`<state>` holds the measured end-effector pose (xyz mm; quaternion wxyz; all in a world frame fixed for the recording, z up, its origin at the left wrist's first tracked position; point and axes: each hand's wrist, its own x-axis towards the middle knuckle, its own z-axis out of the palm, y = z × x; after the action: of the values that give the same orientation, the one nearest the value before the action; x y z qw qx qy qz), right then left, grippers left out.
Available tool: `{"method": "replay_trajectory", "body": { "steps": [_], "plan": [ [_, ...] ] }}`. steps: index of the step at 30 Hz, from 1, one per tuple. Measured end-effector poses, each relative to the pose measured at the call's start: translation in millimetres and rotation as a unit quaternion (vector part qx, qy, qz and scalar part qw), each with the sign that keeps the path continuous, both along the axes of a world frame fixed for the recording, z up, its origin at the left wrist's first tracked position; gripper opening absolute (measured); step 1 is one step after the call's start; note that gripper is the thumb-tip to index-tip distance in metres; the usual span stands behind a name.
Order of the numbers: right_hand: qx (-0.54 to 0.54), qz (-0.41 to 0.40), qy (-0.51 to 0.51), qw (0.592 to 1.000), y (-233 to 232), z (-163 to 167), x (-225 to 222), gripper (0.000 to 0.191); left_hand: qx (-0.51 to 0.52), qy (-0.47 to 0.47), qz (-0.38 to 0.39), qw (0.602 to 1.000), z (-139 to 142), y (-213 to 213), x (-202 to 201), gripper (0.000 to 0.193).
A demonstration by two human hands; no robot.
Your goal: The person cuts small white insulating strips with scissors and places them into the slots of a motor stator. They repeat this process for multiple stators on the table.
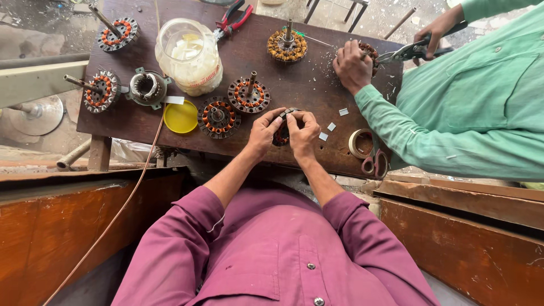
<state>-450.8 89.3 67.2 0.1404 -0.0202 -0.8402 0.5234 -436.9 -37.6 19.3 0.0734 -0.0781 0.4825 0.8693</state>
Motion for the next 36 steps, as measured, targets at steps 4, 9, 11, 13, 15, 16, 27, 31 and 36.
{"method": "replay_trajectory", "body": {
  "steps": [4,9,11,13,15,16,27,31,36],
  "plan": [
    [0.069,0.074,0.061,0.993,9,3,3,0.009,-0.021,0.001,0.004,1.0,12,0,0,0.032],
    [-0.227,0.128,-0.109,0.959,25,9,9,0.015,-0.422,0.229,0.104,0.871,48,1,10,0.035],
    [-0.326,0.155,-0.201,0.911,41,13,10,0.018,-0.497,0.319,0.105,0.801,63,4,10,0.033],
    [-0.272,0.162,-0.246,0.916,68,17,19,0.022,-0.473,0.311,0.04,0.823,73,6,11,0.024],
    [-0.063,0.164,-0.216,0.961,108,19,25,0.028,-0.391,0.228,0.029,0.891,79,8,8,0.023],
    [0.133,0.139,-0.107,0.975,132,18,30,0.028,-0.35,0.183,0.025,0.918,80,6,6,0.023],
    [0.427,0.051,-0.393,0.813,249,25,43,0.063,0.028,-0.058,-0.039,0.997,86,8,-3,0.026],
    [0.041,0.111,-0.313,0.942,195,61,88,0.091,0.06,-0.082,-0.054,0.993,104,22,0,0.025],
    [-0.111,0.217,-0.229,0.942,131,79,115,0.106,0.039,-0.065,-0.072,0.995,119,44,9,0.021]
  ]
}}
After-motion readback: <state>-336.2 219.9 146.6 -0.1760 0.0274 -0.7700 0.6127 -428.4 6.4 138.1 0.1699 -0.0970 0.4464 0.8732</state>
